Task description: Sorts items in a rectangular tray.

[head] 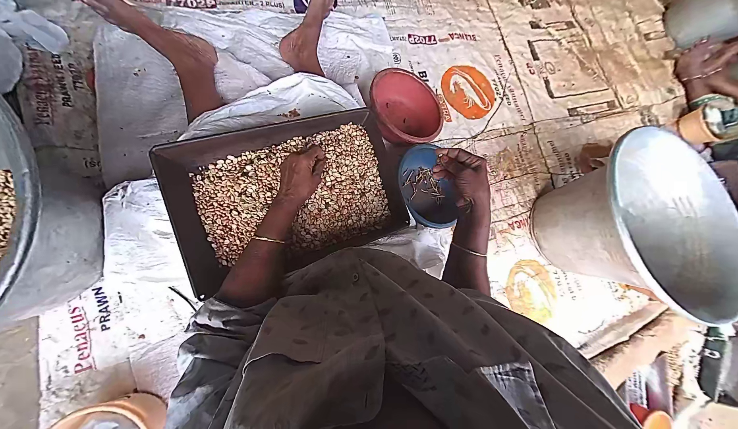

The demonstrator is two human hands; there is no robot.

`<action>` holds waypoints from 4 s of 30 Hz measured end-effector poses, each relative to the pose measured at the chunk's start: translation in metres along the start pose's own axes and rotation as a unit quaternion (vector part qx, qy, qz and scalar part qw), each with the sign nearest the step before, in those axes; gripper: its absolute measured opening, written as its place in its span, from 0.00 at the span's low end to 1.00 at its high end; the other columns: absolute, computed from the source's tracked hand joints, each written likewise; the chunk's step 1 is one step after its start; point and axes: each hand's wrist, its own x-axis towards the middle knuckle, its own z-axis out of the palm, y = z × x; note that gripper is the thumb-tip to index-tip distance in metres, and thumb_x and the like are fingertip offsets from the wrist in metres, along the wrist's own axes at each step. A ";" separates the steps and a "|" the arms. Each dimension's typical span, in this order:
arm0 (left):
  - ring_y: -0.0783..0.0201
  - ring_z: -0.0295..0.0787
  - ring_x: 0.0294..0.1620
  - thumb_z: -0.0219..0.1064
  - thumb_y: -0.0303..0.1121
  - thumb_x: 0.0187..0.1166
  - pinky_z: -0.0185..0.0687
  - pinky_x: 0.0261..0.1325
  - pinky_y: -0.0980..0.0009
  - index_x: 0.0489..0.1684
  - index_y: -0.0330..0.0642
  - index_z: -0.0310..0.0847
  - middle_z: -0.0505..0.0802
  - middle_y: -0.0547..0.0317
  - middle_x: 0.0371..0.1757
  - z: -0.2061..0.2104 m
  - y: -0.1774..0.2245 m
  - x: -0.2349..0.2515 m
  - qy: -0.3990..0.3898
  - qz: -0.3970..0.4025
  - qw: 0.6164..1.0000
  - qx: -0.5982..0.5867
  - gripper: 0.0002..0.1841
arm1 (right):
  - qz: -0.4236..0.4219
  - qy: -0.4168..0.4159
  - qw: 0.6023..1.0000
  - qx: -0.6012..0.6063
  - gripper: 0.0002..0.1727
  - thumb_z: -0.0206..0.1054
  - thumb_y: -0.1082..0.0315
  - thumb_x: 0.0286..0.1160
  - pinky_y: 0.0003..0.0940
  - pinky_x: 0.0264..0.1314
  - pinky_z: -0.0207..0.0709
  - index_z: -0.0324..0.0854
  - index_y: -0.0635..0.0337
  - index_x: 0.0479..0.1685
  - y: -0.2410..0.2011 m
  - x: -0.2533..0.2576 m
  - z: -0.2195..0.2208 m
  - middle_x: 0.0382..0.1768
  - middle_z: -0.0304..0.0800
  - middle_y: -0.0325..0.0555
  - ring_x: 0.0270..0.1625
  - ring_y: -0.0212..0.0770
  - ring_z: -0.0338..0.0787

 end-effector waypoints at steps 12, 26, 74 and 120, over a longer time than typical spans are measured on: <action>0.54 0.89 0.40 0.59 0.31 0.86 0.83 0.52 0.53 0.53 0.29 0.87 0.93 0.41 0.41 -0.001 -0.012 0.003 0.076 -0.026 0.986 -0.148 0.14 | 0.001 -0.144 0.989 0.035 0.11 0.59 0.80 0.81 0.30 0.38 0.91 0.87 0.68 0.53 -0.004 -0.007 0.051 0.35 0.95 0.41 0.31 0.32 0.93; 0.76 0.76 0.22 0.39 0.31 0.92 0.71 0.26 0.82 0.37 0.54 0.72 0.83 0.70 0.26 -0.029 -0.007 0.002 0.093 -0.155 0.689 -0.702 0.16 | -0.038 -0.048 0.879 -0.473 0.15 0.63 0.68 0.84 0.62 0.74 0.74 0.89 0.69 0.56 -0.018 0.018 0.005 0.61 0.91 0.65 0.67 0.61 0.88; 0.44 0.89 0.40 0.63 0.32 0.83 0.81 0.50 0.42 0.49 0.33 0.86 0.91 0.43 0.36 0.017 0.039 -0.043 -0.115 0.031 0.989 -0.089 0.11 | -0.127 -0.204 0.848 -0.472 0.12 0.67 0.77 0.74 0.59 0.67 0.81 0.90 0.68 0.52 0.045 -0.025 0.122 0.55 0.91 0.64 0.61 0.63 0.90; 0.82 0.72 0.25 0.63 0.29 0.86 0.69 0.33 0.83 0.30 0.39 0.82 0.81 0.72 0.24 -0.007 -0.004 -0.035 0.016 -0.047 0.923 -0.382 0.11 | -0.061 -0.109 0.943 -0.308 0.11 0.66 0.70 0.81 0.41 0.44 0.92 0.88 0.70 0.49 0.052 -0.017 0.147 0.38 0.94 0.54 0.34 0.44 0.96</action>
